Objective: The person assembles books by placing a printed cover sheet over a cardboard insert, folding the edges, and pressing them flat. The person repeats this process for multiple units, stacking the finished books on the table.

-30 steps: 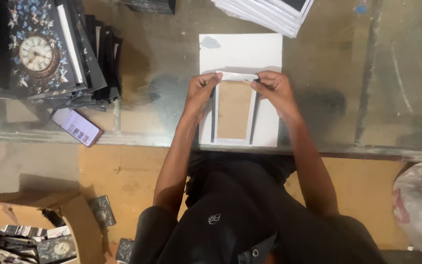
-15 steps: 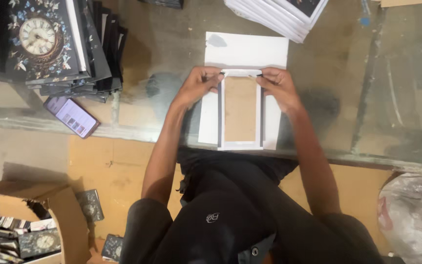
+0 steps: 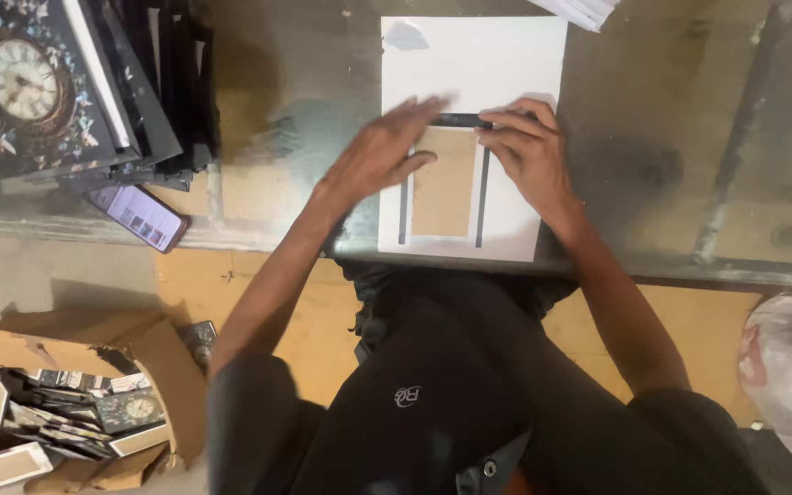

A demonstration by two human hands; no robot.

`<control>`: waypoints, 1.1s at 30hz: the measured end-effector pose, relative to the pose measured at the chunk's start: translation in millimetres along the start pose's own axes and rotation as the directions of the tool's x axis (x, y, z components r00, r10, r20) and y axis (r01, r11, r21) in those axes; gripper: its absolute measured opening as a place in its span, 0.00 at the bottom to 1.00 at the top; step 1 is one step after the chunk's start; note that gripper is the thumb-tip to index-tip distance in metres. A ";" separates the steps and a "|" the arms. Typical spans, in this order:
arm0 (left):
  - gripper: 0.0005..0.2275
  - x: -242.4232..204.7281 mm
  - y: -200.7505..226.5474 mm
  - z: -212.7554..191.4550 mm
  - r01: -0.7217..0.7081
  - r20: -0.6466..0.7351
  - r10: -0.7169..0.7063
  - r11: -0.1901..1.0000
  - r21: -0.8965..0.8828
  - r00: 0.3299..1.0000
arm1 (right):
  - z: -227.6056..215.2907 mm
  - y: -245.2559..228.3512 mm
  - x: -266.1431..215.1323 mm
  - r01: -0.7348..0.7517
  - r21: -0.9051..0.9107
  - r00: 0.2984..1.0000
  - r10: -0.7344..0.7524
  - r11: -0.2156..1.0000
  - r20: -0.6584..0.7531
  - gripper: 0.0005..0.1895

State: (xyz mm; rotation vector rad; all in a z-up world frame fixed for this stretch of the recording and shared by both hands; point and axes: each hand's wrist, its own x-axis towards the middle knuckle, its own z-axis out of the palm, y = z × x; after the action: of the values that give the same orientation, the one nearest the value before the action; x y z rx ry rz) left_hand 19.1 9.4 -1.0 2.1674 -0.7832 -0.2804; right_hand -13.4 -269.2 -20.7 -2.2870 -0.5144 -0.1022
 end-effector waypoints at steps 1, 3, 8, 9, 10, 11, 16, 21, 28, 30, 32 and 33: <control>0.30 -1.8 2.5 2.2 -0.015 0.024 0.014 0.999 0.029 1.000 | 0.2 -1.2 1.5 0.031 -0.030 1.000 -0.030 0.999 0.008 0.10; 0.26 -3.4 3.8 7.6 -0.056 0.042 0.051 0.992 0.114 0.998 | -1.5 -4.1 5.9 0.091 -0.089 0.996 -0.089 0.992 0.026 0.12; 0.24 -5.0 -5.8 19.8 -0.125 0.017 0.124 0.966 0.224 0.992 | 3.0 -18.3 14.4 0.106 -0.048 0.930 -0.082 0.993 0.360 0.43; 0.23 -6.0 -7.6 21.9 -0.133 0.020 0.132 0.961 0.242 0.991 | 4.1 -21.1 12.7 0.164 -0.079 0.923 -0.124 0.983 0.365 0.43; 0.21 -7.7 -9.2 23.4 -0.142 0.023 0.141 0.955 0.259 0.990 | 5.5 -23.4 10.9 0.151 -0.067 0.927 -0.118 0.986 0.355 0.42; 0.20 -7.1 -10.8 25.9 -0.149 0.019 0.150 0.949 0.277 0.989 | 5.5 -22.9 10.6 0.145 -0.059 0.930 -0.116 0.988 0.348 0.41; 0.18 -14.7 -12.2 32.8 -0.130 -0.024 0.141 0.955 0.265 0.990 | 8.9 -25.6 4.5 0.045 -0.075 0.928 -0.014 0.996 0.372 0.38; 0.12 -17.7 -15.9 34.5 -0.110 -0.067 0.128 0.969 0.222 0.990 | 10.7 -27.0 0.4 0.060 -0.041 0.947 -0.044 0.997 0.317 0.34; 0.06 -3.5 -10.8 13.6 0.012 -0.065 -0.029 0.967 -0.255 0.997 | 10.7 -30.1 0.1 0.142 -0.045 0.961 -0.127 0.989 0.247 0.25; 0.05 17.9 -16.5 5.2 -0.039 -0.215 -0.037 0.940 -0.339 0.976 | 11.4 -29.8 -2.3 0.156 -0.029 0.964 -0.146 0.987 0.221 0.21; 0.04 43.9 -25.6 2.5 -0.169 -0.523 -0.018 0.937 -0.307 0.852 | 12.7 -30.6 -7.9 0.104 0.000 0.971 -0.102 0.995 0.217 0.20; 0.03 58.0 -28.8 5.8 -0.214 -0.676 -0.004 0.948 -0.238 0.736 | 12.3 -30.6 -10.4 0.081 0.011 0.973 -0.081 0.997 0.217 0.20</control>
State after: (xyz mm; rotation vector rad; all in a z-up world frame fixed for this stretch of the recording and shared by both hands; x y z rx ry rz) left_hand 74.8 -15.8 -23.2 1.7266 -0.4004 0.4172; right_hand -36.0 -244.9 -10.8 -2.2876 -0.7210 0.1106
